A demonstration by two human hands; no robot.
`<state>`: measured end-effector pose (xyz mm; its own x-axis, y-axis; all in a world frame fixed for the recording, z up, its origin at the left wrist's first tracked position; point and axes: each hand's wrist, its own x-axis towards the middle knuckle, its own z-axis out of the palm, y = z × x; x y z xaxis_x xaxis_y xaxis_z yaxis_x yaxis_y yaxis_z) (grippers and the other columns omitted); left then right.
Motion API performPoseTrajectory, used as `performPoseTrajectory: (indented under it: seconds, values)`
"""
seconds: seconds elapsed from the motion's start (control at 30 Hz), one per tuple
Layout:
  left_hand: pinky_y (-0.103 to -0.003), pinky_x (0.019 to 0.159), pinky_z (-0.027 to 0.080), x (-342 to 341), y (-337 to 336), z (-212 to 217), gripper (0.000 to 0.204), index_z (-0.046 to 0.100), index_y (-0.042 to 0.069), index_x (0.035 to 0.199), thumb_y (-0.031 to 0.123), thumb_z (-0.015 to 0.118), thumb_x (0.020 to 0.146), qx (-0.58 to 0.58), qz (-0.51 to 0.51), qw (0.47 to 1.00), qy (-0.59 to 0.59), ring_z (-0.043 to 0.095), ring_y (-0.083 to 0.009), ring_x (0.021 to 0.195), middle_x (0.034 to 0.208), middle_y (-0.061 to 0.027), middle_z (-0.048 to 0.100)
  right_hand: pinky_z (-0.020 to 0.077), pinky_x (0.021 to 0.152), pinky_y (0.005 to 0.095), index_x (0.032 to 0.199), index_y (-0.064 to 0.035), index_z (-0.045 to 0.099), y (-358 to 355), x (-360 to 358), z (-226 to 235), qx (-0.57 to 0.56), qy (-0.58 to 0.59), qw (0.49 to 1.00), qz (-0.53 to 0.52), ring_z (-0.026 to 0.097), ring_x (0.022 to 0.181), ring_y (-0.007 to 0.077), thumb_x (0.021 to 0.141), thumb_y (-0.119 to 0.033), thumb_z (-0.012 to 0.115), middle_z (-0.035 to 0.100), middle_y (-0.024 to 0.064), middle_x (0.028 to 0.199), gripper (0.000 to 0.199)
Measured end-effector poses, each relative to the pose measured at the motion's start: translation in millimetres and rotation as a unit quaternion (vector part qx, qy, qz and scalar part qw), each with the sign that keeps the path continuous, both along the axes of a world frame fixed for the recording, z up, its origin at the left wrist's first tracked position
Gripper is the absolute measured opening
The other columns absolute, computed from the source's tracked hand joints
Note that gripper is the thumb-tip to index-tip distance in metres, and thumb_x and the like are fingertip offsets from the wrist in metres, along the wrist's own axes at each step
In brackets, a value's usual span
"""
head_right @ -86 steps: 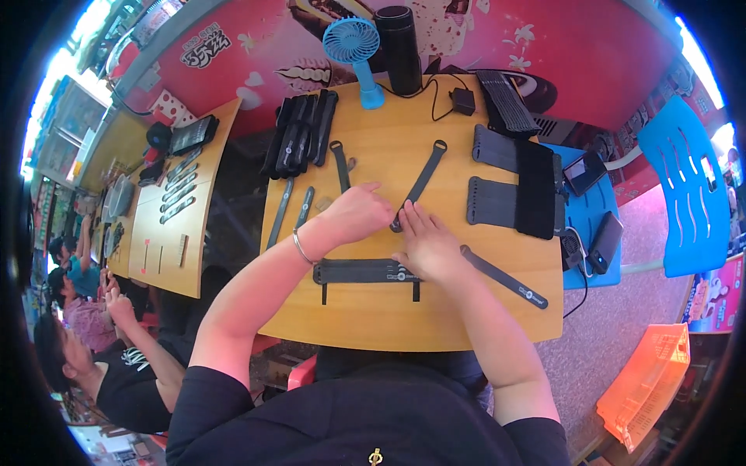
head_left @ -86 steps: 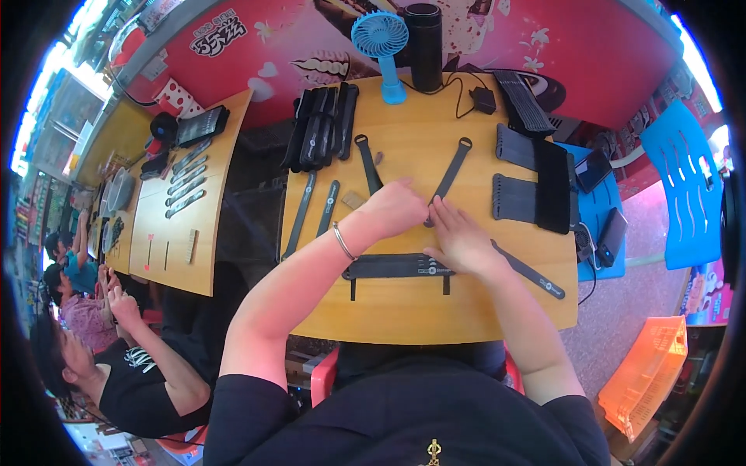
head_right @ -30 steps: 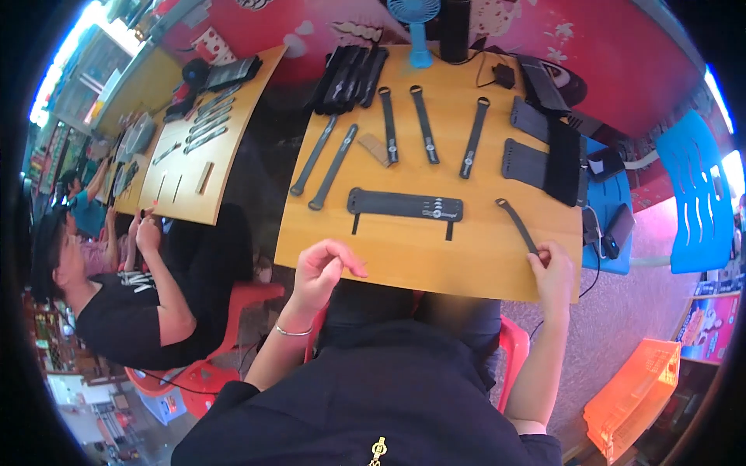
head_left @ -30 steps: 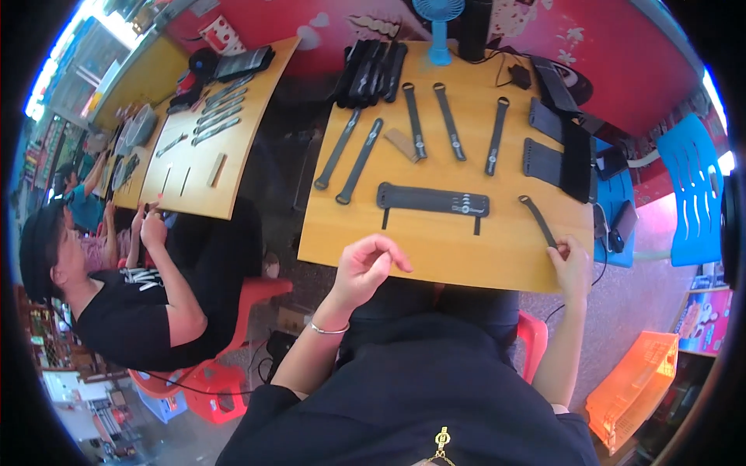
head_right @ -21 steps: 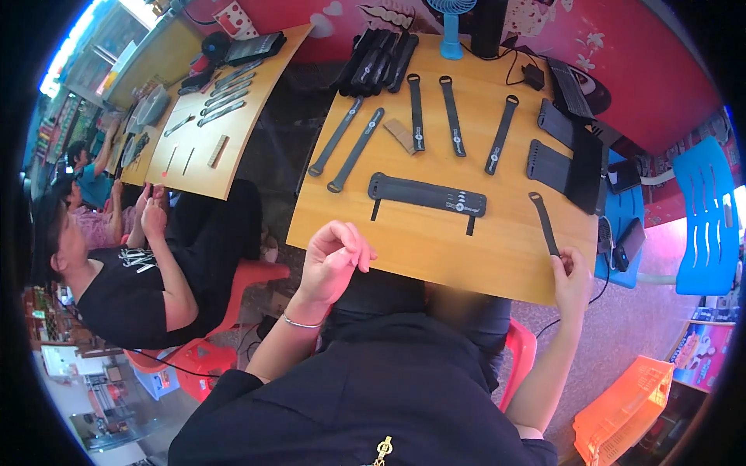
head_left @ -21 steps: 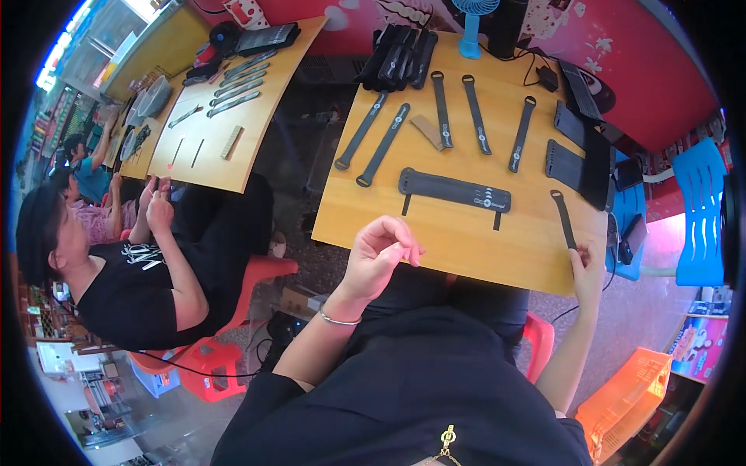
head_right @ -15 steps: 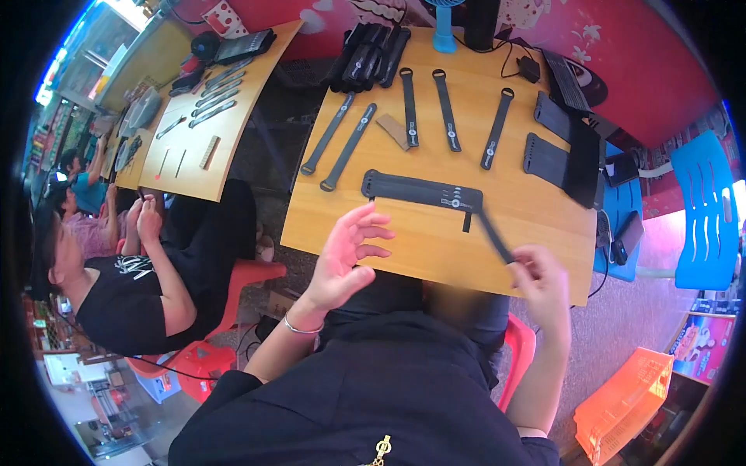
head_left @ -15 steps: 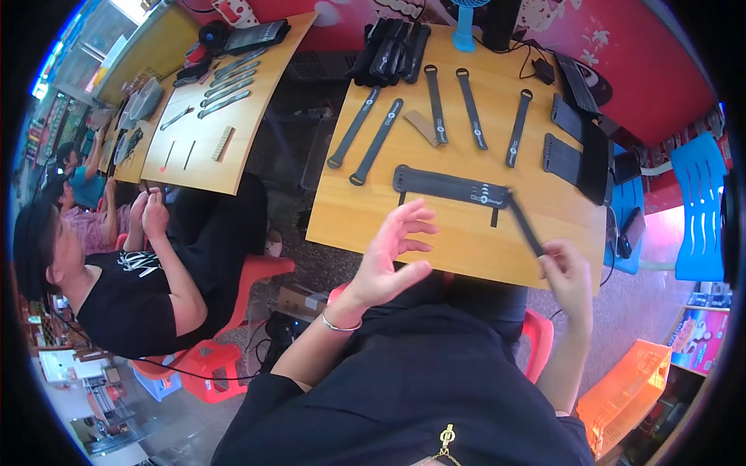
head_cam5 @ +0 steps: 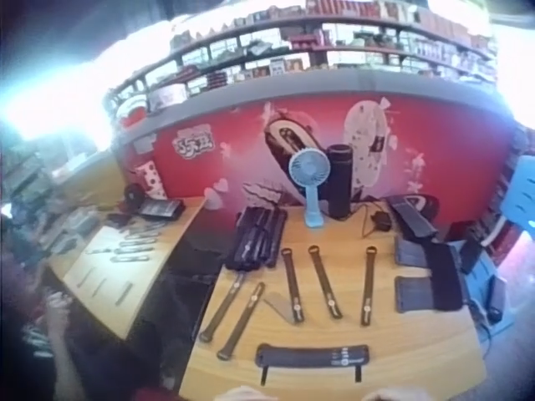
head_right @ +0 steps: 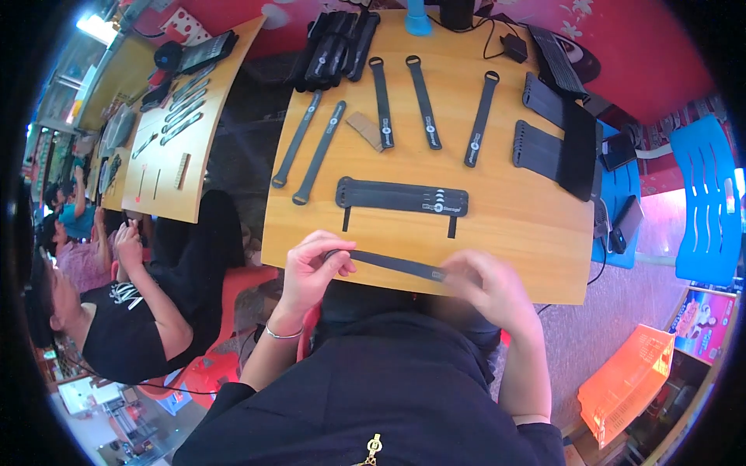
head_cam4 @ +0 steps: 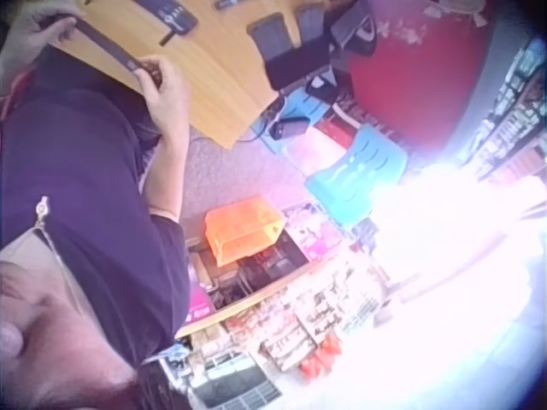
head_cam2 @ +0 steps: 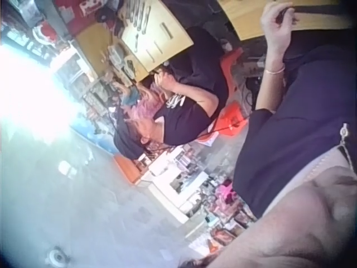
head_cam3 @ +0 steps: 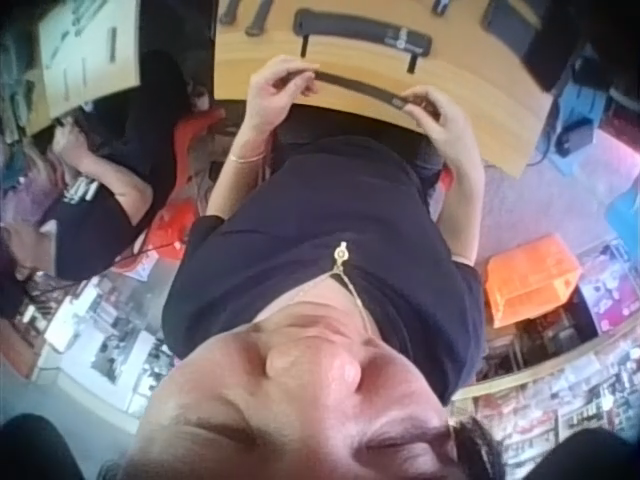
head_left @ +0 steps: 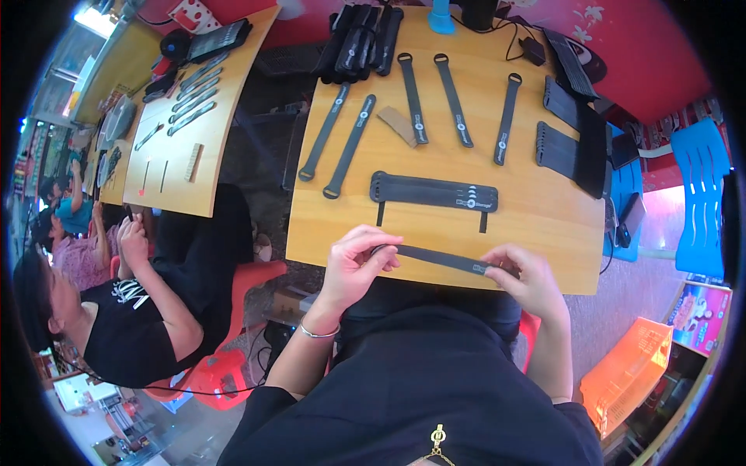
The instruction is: Organizing and stacking small black straps with metallic snaps onto a base holder.
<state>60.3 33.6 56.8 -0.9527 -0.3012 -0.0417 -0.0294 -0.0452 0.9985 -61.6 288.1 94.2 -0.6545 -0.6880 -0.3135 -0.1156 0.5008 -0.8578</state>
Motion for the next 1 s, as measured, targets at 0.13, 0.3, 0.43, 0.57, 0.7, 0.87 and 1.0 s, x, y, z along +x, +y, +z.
performPoseTrajectory:
  seconds: [0.13, 0.3, 0.43, 0.57, 0.7, 0.87, 1.0]
  values:
    - [-0.022, 0.065, 0.052, -11, -8, -8, 0.018, 0.065, -0.005, 0.103, -0.008, 0.059, 0.087, -0.01, 0.022, 1.0, -0.003, 0.065, -0.0132, 0.074, 0.097, -0.0095, 0.058, 0.0478, 0.072, 0.0269, 0.099, -0.0021, 0.065, -3, -14, -19, -0.071, 0.001, 0.993, -0.093, 0.062, 0.08, 0.0156, 0.083, -0.003, 0.062, 0.065, 0.0063, 0.087, 0.017]
    - [-0.022, 0.067, 0.053, -21, -23, -18, 0.018, 0.063, -0.005, 0.104, -0.007, 0.059, 0.087, -0.033, 0.042, 0.998, -0.045, 0.066, -0.013, 0.075, 0.093, -0.008, 0.061, 0.0461, 0.069, 0.0208, 0.101, -0.0011, 0.064, -9, -26, -43, -0.084, -0.054, 0.979, -0.179, 0.058, 0.076, 0.0067, 0.083, 0.0, 0.063, 0.064, 0.001, 0.089, 0.018]
    - [-0.022, 0.069, 0.053, -28, -30, -34, 0.015, 0.061, -0.006, 0.102, -0.007, 0.06, 0.086, 0.017, 0.091, 0.994, -0.054, 0.066, -0.0128, 0.076, 0.092, -0.0078, 0.062, 0.0461, 0.068, 0.019, 0.104, -0.0005, 0.063, -10, -34, -66, -0.146, -0.088, 0.961, -0.218, 0.057, 0.076, 0.0047, 0.086, -0.001, 0.063, 0.063, -0.0001, 0.089, 0.018]
    - [-0.022, 0.069, 0.053, -35, -33, -41, 0.017, 0.061, -0.006, 0.103, -0.007, 0.06, 0.087, -0.001, 0.096, 0.995, -0.041, 0.066, -0.0125, 0.077, 0.092, -0.008, 0.062, 0.0479, 0.069, 0.0196, 0.104, -0.0009, 0.063, -15, -36, -74, -0.19, -0.08, 0.947, -0.247, 0.059, 0.075, 0.0061, 0.087, 0.0, 0.062, 0.062, 0.0008, 0.089, 0.017]
    - [-0.021, 0.069, 0.052, -38, -35, -43, 0.015, 0.063, -0.005, 0.101, -0.007, 0.06, 0.086, -0.054, 0.1, 0.993, -0.036, 0.065, -0.0114, 0.076, 0.091, -0.0068, 0.062, 0.0484, 0.068, 0.0199, 0.105, -0.0011, 0.063, -13, -40, -77, -0.181, -0.049, 0.951, -0.245, 0.059, 0.073, 0.0071, 0.088, 0.001, 0.061, 0.061, 0.001, 0.088, 0.017]
    - [-0.018, 0.065, 0.049, -37, -37, -46, 0.013, 0.065, -0.003, 0.098, -0.005, 0.063, 0.085, -0.042, 0.152, 0.986, -0.048, 0.062, -0.0069, 0.073, 0.084, -0.0032, 0.063, 0.0485, 0.066, 0.0197, 0.103, -0.0021, 0.063, -17, -41, -82, -0.178, -0.065, 0.945, -0.265, 0.057, 0.07, 0.0047, 0.086, 0.002, 0.063, 0.06, -0.0018, 0.083, 0.017]
    - [-0.017, 0.061, 0.045, -40, -41, -59, 0.014, 0.064, -0.001, 0.098, -0.002, 0.065, 0.084, -0.092, 0.152, 0.982, -0.062, 0.058, -0.0039, 0.07, 0.08, -0.0008, 0.063, 0.0489, 0.065, 0.0191, 0.101, -0.0022, 0.063, -12, -41, -86, -0.171, -0.059, 0.952, -0.248, 0.057, 0.07, 0.0036, 0.086, 0.002, 0.064, 0.06, -0.0025, 0.082, 0.016]
